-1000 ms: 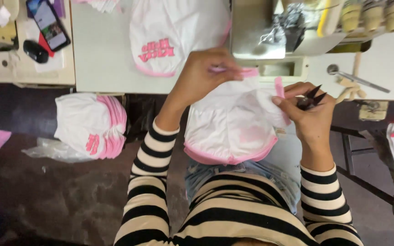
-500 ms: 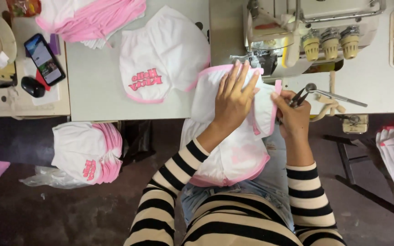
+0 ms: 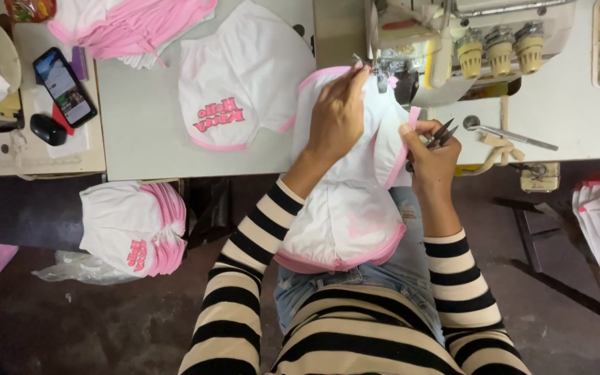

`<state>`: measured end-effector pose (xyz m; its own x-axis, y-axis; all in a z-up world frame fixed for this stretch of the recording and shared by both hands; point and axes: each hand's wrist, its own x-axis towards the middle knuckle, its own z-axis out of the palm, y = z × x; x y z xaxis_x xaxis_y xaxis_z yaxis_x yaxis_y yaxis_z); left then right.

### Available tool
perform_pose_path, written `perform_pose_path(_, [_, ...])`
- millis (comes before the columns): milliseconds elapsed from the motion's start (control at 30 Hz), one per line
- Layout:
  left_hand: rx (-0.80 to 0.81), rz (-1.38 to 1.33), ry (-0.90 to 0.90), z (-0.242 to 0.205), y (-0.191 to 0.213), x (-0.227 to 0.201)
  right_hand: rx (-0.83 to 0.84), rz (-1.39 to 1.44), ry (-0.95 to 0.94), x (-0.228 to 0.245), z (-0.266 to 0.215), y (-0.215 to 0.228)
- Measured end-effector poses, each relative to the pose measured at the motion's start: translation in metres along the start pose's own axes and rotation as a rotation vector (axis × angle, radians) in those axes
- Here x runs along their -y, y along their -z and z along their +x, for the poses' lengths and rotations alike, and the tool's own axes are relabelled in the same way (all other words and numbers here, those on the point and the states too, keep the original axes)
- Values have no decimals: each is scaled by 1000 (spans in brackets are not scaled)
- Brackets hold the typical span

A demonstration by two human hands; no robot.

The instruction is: Trimming excess threads from finished garments using snips and stacking them for further processing.

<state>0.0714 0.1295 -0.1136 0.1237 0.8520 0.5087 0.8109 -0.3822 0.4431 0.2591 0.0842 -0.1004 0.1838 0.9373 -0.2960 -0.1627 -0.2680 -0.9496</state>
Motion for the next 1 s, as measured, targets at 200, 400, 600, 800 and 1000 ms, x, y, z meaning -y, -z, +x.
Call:
perform_pose_path(200, [104, 18, -71, 71, -2, 60, -6, -10, -5, -8, 4, 0])
perform_pose_path(400, [176, -193, -78, 77, -16, 69, 24, 23, 18, -5, 6, -4])
perform_pose_path(600, [50, 37, -68, 64, 19, 33, 28, 19, 0, -2, 9, -3])
perform_pose_path(800, [314, 354, -28, 16, 27, 1, 48, -21, 59, -20, 19, 2])
perform_pose_path(1000, [-36, 129, -57, 8, -18, -25, 52, 47, 51, -19, 23, -5])
